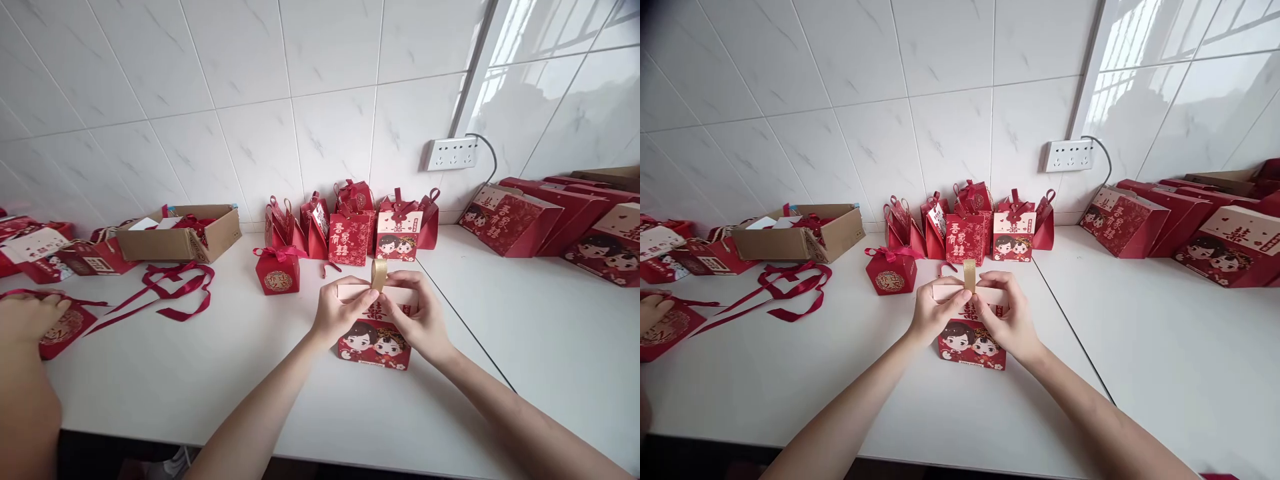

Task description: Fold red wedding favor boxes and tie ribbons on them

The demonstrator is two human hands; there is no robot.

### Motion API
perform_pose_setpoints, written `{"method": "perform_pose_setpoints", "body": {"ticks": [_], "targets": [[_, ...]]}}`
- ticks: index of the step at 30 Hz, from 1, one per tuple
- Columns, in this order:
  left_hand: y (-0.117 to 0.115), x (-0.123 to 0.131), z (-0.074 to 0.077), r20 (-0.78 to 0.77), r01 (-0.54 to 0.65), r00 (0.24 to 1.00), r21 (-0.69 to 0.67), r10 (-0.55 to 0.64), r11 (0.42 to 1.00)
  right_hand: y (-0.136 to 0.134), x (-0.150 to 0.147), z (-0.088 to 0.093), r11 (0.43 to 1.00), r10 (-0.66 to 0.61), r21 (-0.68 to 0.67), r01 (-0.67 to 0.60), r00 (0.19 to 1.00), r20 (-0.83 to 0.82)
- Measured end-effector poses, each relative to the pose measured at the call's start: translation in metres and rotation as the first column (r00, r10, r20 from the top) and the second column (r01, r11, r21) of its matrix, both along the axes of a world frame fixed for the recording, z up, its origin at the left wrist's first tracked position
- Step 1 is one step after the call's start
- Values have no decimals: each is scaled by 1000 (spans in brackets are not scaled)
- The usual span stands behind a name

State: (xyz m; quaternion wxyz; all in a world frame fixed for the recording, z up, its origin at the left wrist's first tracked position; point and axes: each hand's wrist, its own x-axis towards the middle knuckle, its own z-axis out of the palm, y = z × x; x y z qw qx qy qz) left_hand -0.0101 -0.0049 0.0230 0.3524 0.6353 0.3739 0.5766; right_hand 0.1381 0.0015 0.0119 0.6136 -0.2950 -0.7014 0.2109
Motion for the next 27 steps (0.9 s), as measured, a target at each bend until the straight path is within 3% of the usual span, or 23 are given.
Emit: {"method": "perform_pose_setpoints", "body": {"ticks": [3,8,14,20,27], "targets": [[0,-1,1,-63,-35,997,31,37,999,1,0,0,999,-16,-38,16,1000,-2],[2,0,-1,-3,-26,1000,-24,26,999,2,2,0,998,-42,-52,43,999,7],[2,-1,-3,71,28,997,-70,-23,997,2,1,0,991,37,-123,-42,998,-44],[1,-2,-1,50,22,999,-23,-21,999,2,0,0,980,76,-175,-91,993,-91],[1,-4,0,-25,-2,1000,41,3,999,1,-1,1,982,22,-186,-32,998,-53]]}}
